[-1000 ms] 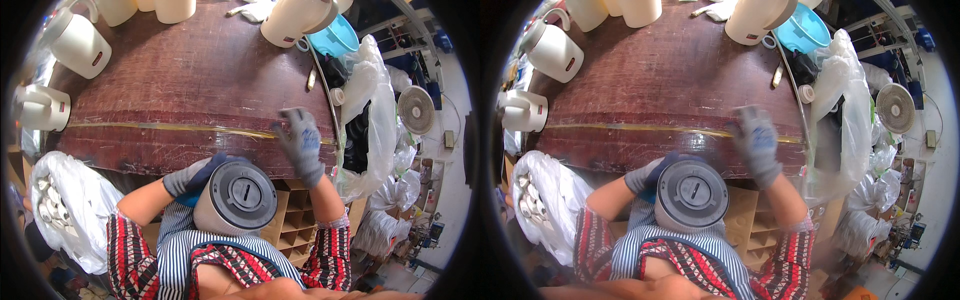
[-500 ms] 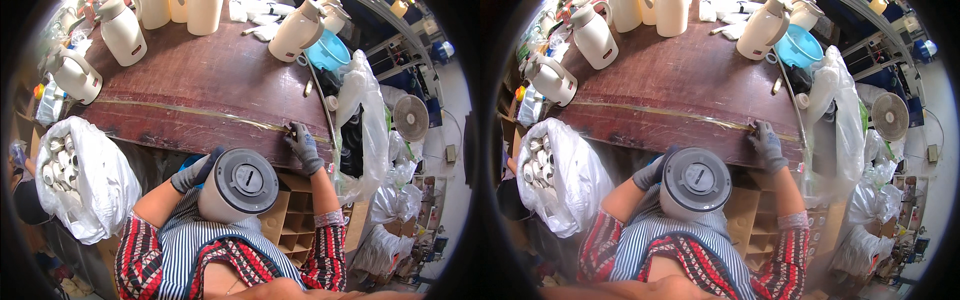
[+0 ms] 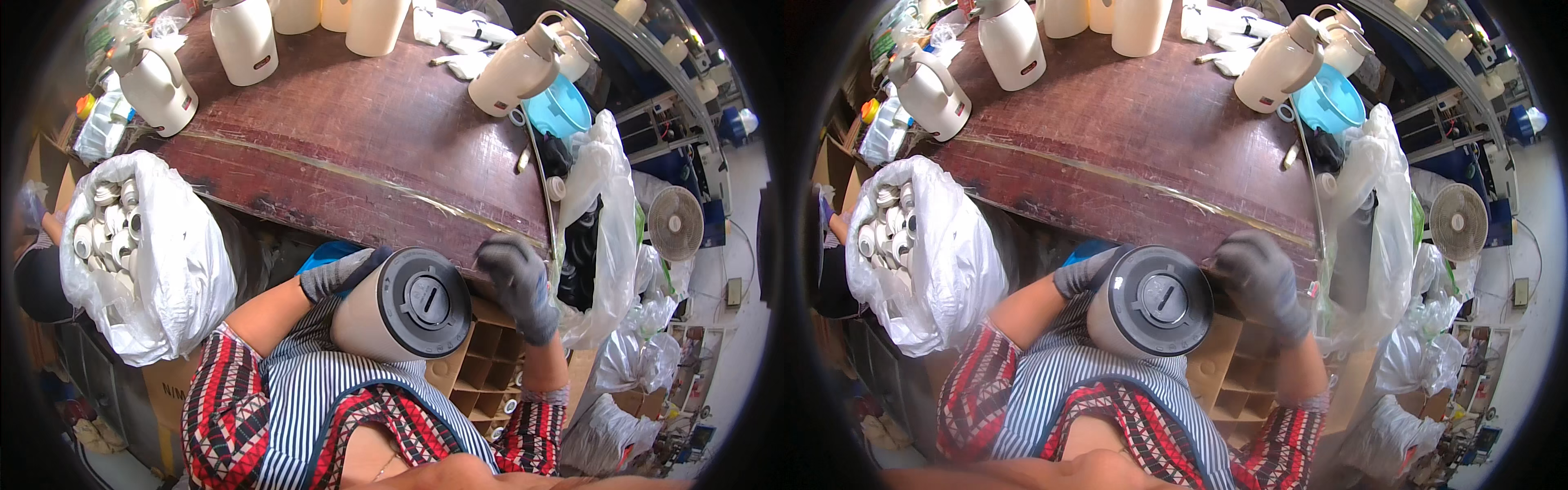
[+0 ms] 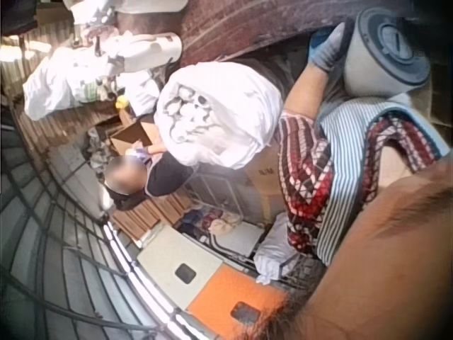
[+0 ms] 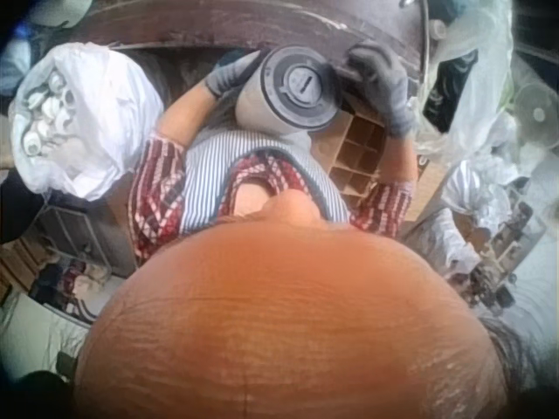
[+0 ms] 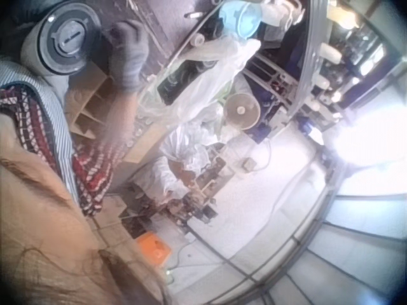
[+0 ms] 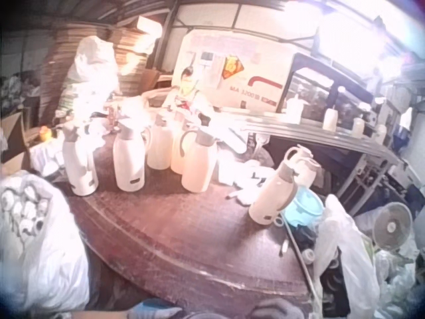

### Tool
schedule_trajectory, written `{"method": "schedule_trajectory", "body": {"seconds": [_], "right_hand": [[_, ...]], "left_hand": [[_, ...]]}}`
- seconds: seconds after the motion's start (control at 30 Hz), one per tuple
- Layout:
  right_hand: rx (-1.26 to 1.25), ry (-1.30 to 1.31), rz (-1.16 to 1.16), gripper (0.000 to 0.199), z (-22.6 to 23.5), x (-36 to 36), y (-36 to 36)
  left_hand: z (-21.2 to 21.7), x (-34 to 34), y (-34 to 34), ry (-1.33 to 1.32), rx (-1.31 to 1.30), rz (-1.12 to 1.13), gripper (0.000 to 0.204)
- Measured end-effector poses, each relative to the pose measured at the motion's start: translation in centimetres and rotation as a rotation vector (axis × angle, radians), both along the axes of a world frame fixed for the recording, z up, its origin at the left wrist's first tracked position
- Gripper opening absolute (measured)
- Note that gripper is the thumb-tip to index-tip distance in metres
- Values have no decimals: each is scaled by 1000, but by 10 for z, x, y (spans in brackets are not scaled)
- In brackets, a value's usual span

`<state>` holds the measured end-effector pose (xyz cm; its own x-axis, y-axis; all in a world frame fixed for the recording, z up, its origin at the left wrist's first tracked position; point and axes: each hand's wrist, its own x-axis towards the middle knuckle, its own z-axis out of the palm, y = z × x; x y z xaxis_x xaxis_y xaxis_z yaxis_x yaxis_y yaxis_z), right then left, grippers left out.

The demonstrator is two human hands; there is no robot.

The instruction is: The person repeatedly picks up white thermos bodies, inserts inner liners, and screws on lids. They handle each unit one at a time, place finished thermoses on the table, and retrieve new parts from a nearby crate.

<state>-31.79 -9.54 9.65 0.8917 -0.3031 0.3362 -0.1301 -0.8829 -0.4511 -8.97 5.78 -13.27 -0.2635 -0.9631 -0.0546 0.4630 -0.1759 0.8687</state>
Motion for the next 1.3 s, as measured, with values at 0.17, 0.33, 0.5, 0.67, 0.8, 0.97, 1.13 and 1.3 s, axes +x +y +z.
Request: {"method": "schedule_trajectory", "body": {"seconds": [0.17, 0.33, 0.5, 0.67, 0.8, 0.97, 1.13, 1.3], "right_hand": [[-291, 241, 431, 34, 44, 3, 31], [-370, 344, 474, 33, 54, 16, 38], [-280, 490, 416, 29, 57, 19, 40], [-250, 588, 353, 27, 52, 16, 39], [-161, 660, 312, 26, 55, 17, 35], [-144, 605, 274, 23, 60, 17, 38], [-88, 778, 83, 19, 65, 23, 57], [87, 540, 82, 18, 69, 25, 30]], "left_hand": [[42, -14, -1, 64, 31, -11, 57], [31, -15, -1, 125, 66, -44, 55], [80, -15, 12, 32, 97, 35, 60], [74, -12, 9, -112, 43, 25, 61], [75, -14, 8, -186, 29, 46, 60], [68, -15, 10, -76, 67, 86, 59], [65, -18, 7, -170, 45, 68, 57], [57, -16, 4, -238, 20, 49, 49]]}}
